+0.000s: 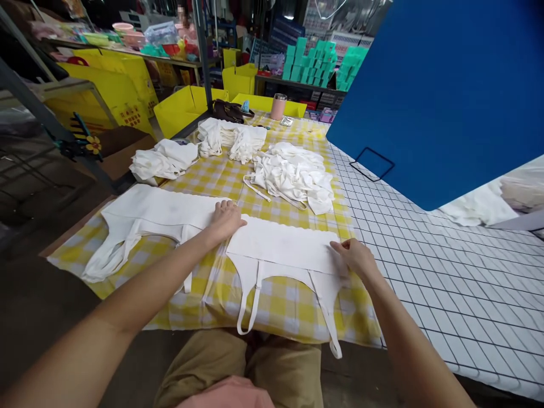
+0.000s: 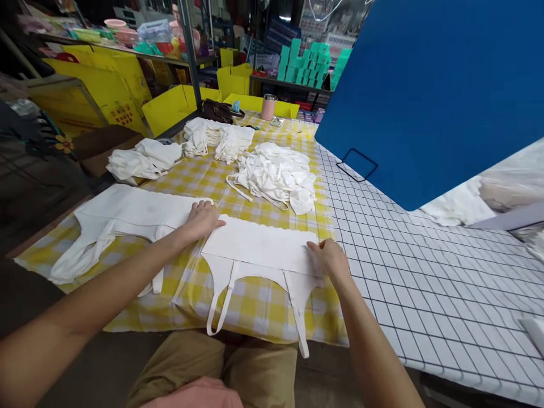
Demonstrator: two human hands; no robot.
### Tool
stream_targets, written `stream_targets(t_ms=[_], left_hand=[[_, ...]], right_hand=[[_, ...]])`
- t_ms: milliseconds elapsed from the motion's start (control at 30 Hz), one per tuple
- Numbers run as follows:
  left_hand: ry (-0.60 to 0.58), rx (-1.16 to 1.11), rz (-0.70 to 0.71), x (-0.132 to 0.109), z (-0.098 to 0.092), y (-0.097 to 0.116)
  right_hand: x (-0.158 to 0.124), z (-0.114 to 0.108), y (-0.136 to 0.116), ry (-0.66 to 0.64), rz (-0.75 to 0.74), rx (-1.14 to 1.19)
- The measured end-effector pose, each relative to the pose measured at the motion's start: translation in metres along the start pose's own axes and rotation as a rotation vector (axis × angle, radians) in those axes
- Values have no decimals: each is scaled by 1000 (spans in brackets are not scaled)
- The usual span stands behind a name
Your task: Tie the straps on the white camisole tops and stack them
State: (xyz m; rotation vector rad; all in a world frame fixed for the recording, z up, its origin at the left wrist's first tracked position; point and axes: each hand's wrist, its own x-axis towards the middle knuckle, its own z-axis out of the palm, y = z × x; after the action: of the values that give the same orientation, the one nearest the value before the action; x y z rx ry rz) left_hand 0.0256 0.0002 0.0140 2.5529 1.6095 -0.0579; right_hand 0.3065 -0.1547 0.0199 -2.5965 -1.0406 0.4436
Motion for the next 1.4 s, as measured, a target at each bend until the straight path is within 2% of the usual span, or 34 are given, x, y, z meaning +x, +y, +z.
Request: stream_targets(t_ms=[133,267,433,567,667,767,867,933,1033,1100,1200,1300,1400], left_hand=[[-178,-86,-16,18,-6,1],[-246,-155,-9,24,-11,0],[-192,-292,35,14,-8,1],[-120,-385,40,16,-13,-3],[-14,-519,43,25,-32,-7],[223,-910,112,27,-62,-11],[407,-1138,228,12,-85,-16],[469,-1111,317,-8,-88,-21],[449,-962,400,-46,-65,-30],[365,-859,381,-71,-37,-35],[226,-660,483,-104,6,-41],[125,-534,627,-128,32,-46],[85,-509,678,-141,40,-48]], right_hand=[[14,12,-7,-73,-3,16],[17,12,-8,-106,-1,96],[14,1,-3,-246,35,296],[12,-16,-5,-345,15,682],[11,-37,-15,-241,-63,869],[3,-65,-29,22,-222,949],[-12,-86,-30,282,-438,967],[-24,-88,-19,315,-572,862],[-41,-71,13,145,-628,636],[-53,-49,36,-6,-600,535],[-69,-17,67,-183,-594,447],[-82,1,87,-281,-642,396],[-90,7,100,-284,-682,365]])
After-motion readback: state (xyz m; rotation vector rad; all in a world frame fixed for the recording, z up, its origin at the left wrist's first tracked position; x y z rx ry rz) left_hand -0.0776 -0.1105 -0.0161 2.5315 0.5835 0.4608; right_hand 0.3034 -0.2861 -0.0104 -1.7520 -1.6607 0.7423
